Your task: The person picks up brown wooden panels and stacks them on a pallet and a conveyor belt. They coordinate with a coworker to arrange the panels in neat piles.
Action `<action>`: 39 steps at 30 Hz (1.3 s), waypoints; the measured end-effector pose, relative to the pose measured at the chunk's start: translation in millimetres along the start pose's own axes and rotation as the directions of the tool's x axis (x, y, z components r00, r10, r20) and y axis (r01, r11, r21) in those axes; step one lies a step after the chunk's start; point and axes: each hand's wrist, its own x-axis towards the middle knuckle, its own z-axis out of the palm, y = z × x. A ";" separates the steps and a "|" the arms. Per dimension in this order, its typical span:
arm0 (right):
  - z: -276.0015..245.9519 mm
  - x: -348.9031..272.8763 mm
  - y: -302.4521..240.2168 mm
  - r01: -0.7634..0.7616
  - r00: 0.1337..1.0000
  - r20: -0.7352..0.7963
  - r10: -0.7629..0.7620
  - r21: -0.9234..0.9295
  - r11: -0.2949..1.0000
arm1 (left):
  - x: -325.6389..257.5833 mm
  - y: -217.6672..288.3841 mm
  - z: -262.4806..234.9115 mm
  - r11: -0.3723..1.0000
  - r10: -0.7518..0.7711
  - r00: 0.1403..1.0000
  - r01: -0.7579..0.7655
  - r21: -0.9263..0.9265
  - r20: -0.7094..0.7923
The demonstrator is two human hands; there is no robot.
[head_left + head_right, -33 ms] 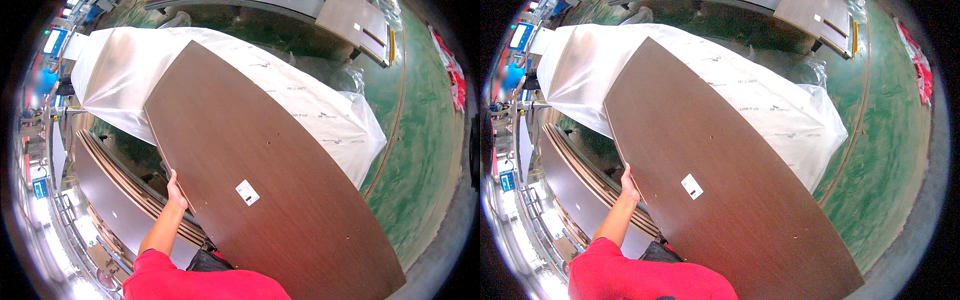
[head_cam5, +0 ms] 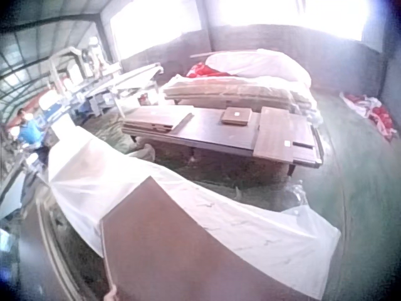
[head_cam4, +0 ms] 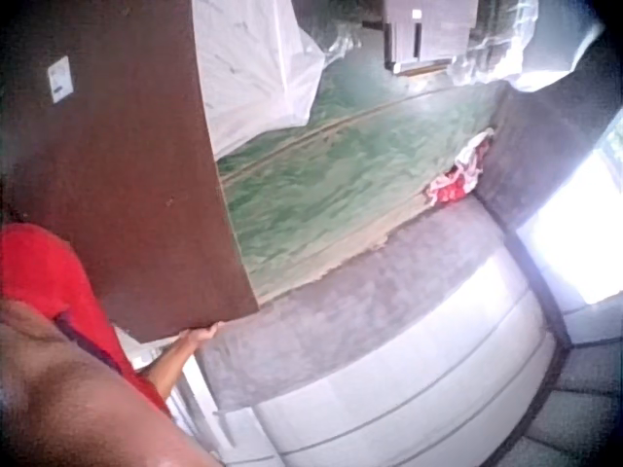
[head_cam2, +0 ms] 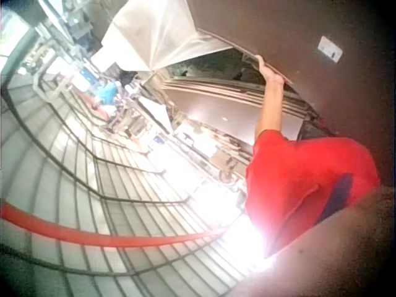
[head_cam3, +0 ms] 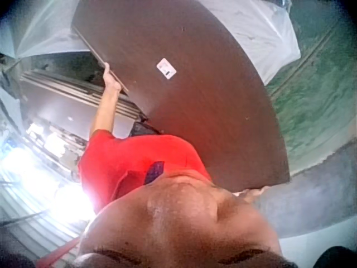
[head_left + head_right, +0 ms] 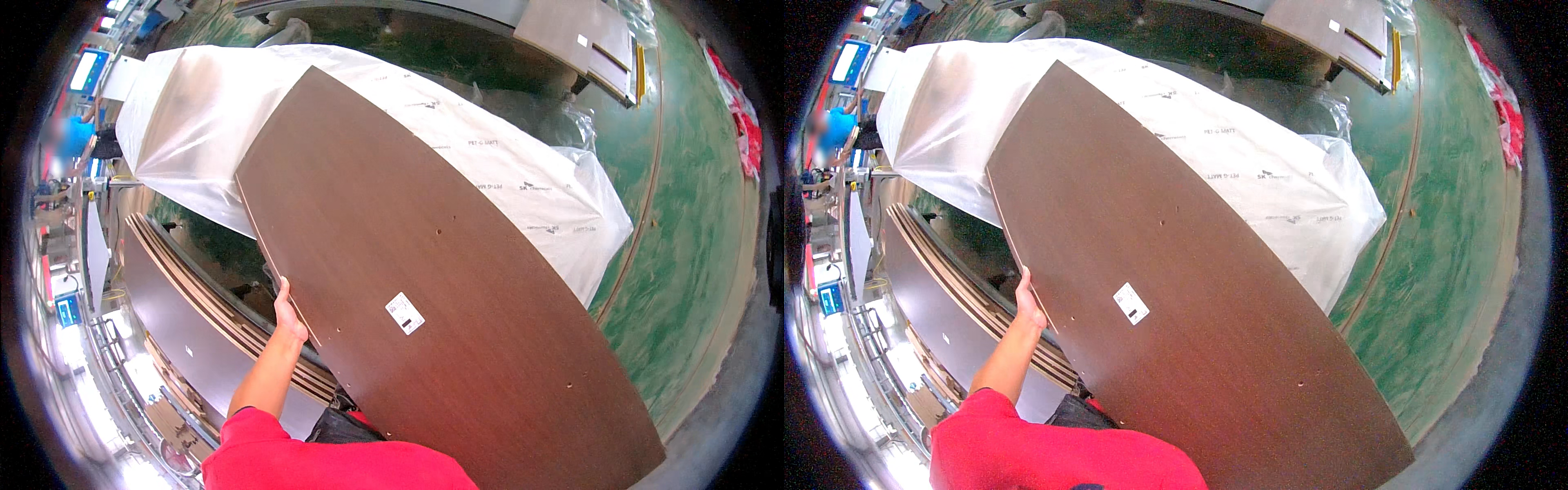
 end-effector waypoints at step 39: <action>153.0 377.2 61.6 -0.261 0.961 -0.108 0.255 -0.045 0.964 | 41.0 -20.6 42.9 0.701 0.421 0.877 -0.150 0.697 -0.234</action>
